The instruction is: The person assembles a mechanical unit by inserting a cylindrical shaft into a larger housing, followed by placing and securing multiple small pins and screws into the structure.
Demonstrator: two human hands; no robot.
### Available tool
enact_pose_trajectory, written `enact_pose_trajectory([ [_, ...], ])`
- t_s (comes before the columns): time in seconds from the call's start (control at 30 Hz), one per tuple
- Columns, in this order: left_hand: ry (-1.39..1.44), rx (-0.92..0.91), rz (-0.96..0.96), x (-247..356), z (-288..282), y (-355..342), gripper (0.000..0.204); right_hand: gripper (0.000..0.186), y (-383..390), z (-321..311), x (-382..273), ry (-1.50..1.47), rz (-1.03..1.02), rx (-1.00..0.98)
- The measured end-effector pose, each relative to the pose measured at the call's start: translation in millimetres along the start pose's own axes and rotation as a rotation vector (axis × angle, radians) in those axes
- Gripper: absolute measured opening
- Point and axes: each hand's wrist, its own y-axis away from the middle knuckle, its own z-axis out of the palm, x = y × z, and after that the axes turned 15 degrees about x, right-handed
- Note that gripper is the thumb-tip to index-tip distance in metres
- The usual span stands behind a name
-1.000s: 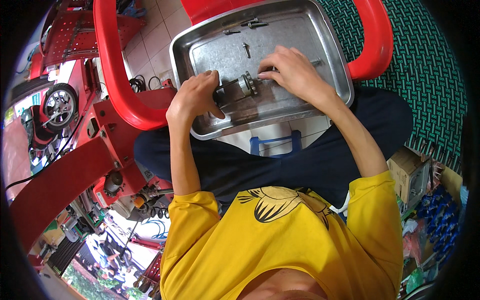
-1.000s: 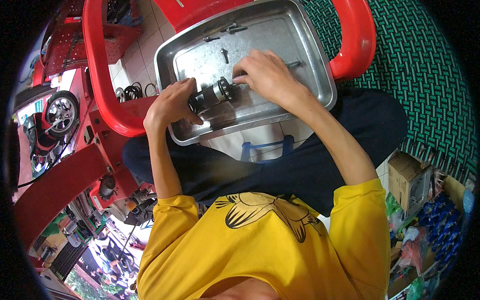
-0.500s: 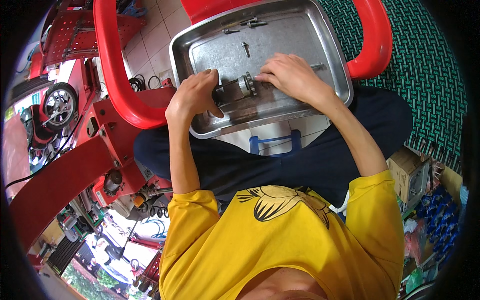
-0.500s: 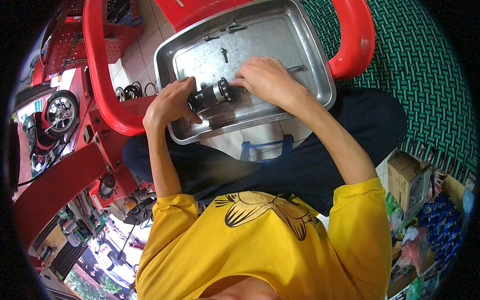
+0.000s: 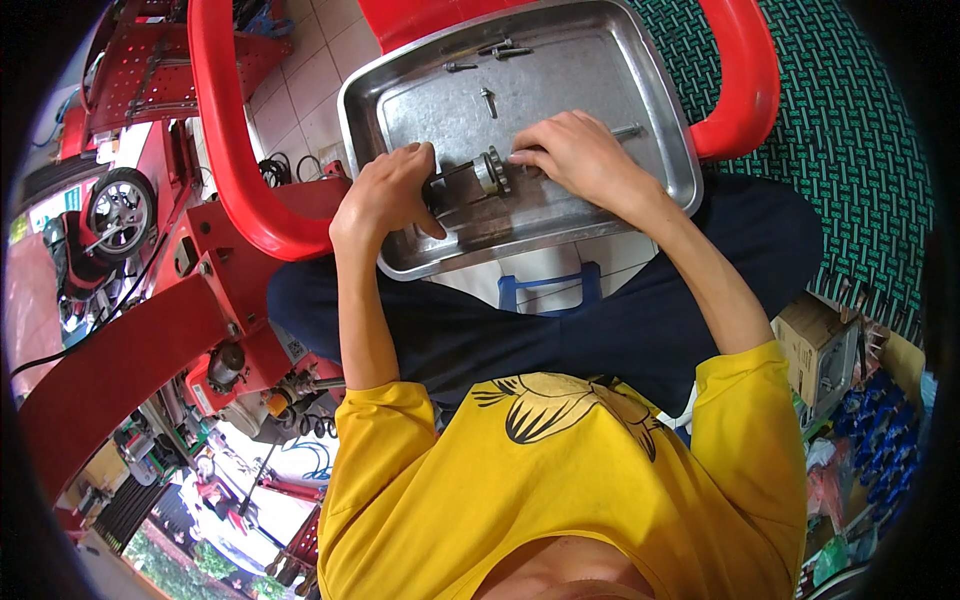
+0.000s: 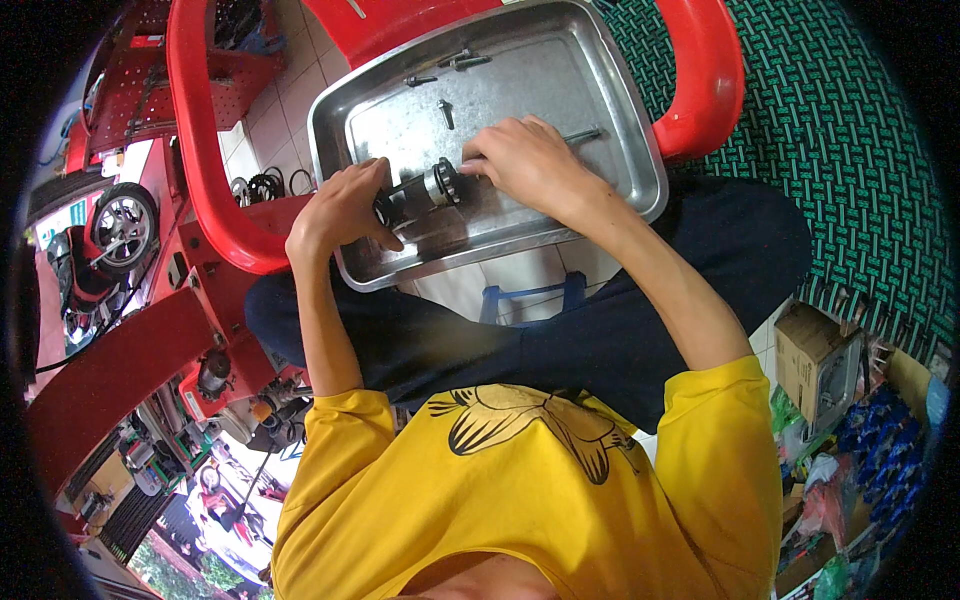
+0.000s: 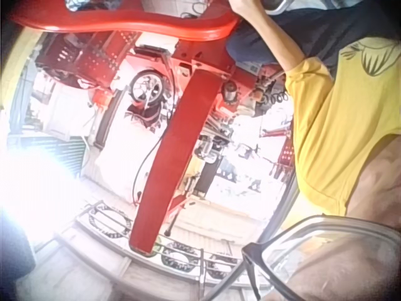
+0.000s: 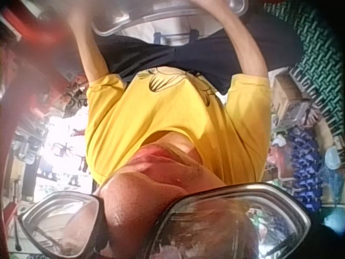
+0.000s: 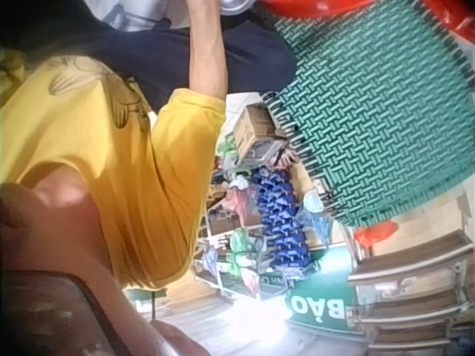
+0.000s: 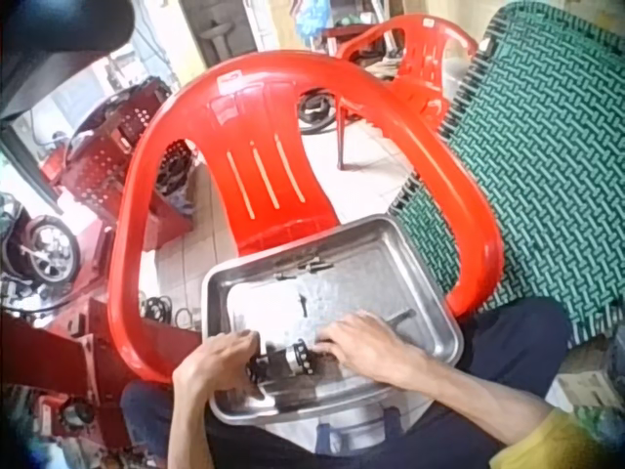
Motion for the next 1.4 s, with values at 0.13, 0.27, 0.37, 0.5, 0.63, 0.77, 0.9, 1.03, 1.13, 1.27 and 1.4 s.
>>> enact_pose_trajectory([
  [0.13, -0.005, 0.001, 0.006, -1, 1, 0, 0.072, 0.027, 4, 4, 5, -0.101, -0.127, 0.202],
  [0.27, 0.006, -0.044, -0.033, -2, 1, -1, 0.074, 0.027, -1, 1, 8, -0.127, -0.072, 0.15],
  [0.37, 0.014, -0.068, -0.042, -3, 0, -3, 0.073, 0.028, 1, 3, 4, -0.077, -0.057, 0.137],
  [0.5, 0.016, -0.061, -0.034, -5, 2, -2, 0.072, 0.032, 0, 2, 5, -0.109, -0.045, 0.131],
  [0.63, 0.02, -0.046, -0.026, -5, 2, 1, 0.073, 0.034, -8, -18, -4, -0.175, 0.0, 0.092],
  [0.77, 0.0, -0.067, -0.038, -5, 3, -2, 0.075, 0.032, 1, -2, 5, -0.131, -0.117, 0.211],
  [0.9, -0.025, -0.016, -0.008, -2, 1, 0, 0.073, 0.029, -3, -5, 2, -0.162, -0.062, 0.182],
  [1.03, -0.018, 0.005, -0.01, -6, 0, 1, 0.067, 0.029, -8, -13, -1, -0.157, -0.035, 0.194],
  [1.13, -0.008, -0.001, -0.023, -9, -1, -1, 0.065, 0.03, -12, -9, -3, -0.023, 0.017, 0.188],
  [1.27, 0.067, -0.002, -0.072, -14, -1, 0, 0.069, 0.03, -22, 3, -5, 0.105, -0.051, 0.286],
  [1.4, 0.064, 0.018, -0.043, -12, 1, 1, 0.065, 0.029, -37, 29, 10, 0.177, -0.211, 0.335],
])
